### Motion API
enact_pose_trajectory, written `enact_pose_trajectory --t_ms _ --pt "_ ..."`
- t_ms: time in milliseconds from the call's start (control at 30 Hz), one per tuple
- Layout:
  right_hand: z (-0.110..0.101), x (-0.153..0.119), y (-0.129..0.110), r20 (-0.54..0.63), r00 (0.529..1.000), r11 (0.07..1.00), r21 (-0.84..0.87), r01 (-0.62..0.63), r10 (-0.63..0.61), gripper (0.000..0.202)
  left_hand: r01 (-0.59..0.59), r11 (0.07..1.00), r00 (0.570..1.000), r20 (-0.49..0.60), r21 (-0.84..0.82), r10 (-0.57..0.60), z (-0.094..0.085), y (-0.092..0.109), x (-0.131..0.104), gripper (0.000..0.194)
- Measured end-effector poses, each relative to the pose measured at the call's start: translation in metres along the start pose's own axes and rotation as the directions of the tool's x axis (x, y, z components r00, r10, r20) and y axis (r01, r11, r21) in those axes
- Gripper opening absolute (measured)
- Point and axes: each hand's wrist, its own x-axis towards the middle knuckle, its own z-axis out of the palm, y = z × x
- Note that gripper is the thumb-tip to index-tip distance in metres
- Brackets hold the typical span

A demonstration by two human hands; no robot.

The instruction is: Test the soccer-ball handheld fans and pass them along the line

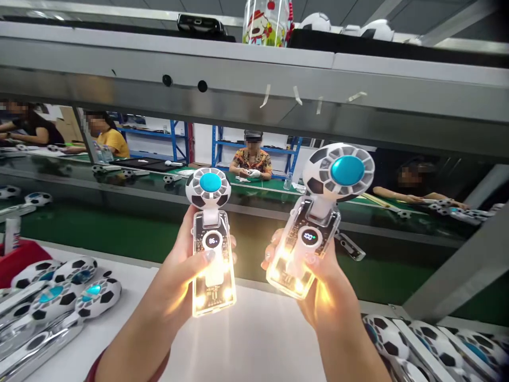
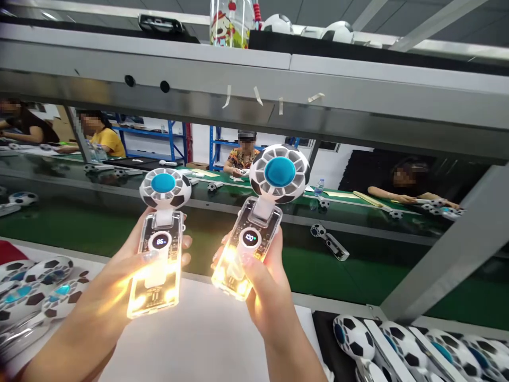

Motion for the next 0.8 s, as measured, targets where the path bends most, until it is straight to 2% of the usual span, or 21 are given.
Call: enact_pose_trajectory --t_ms 233,400,500,700,800 --pt "0.003 0.000 -0.002 -0.033 0.998 0.998 0.001 -0.056 0.056 0.034 -0.057 0.994 0.997 -0.048 0.095 0.062 0.000 -0.007 0.003 0.081" --pt "0.004 0.000 0.000 -0.005 0.998 0.998 0.009 -0.056 0.056 0.042 -0.017 0.998 0.999 0.031 0.061 0.015 -0.006 -0.010 0.007 0.081" --pt "0.004 0.000 0.001 0.003 0.998 0.998 0.025 -0.062 0.062 0.043 -0.020 0.999 0.999 0.040 0.032 0.019 -0.008 -0.012 0.010 0.074" --pt "0.003 0.001 -0.001 -0.009 0.997 0.997 0.032 -0.077 0.077 0.035 0.135 0.986 0.990 -0.053 0.100 -0.130 -0.009 -0.022 0.017 0.051" --pt "0.003 0.001 -0.002 -0.027 0.994 0.995 0.018 -0.102 0.102 0.037 0.184 0.969 0.983 -0.001 0.163 -0.186 -0.013 -0.029 0.022 0.056"
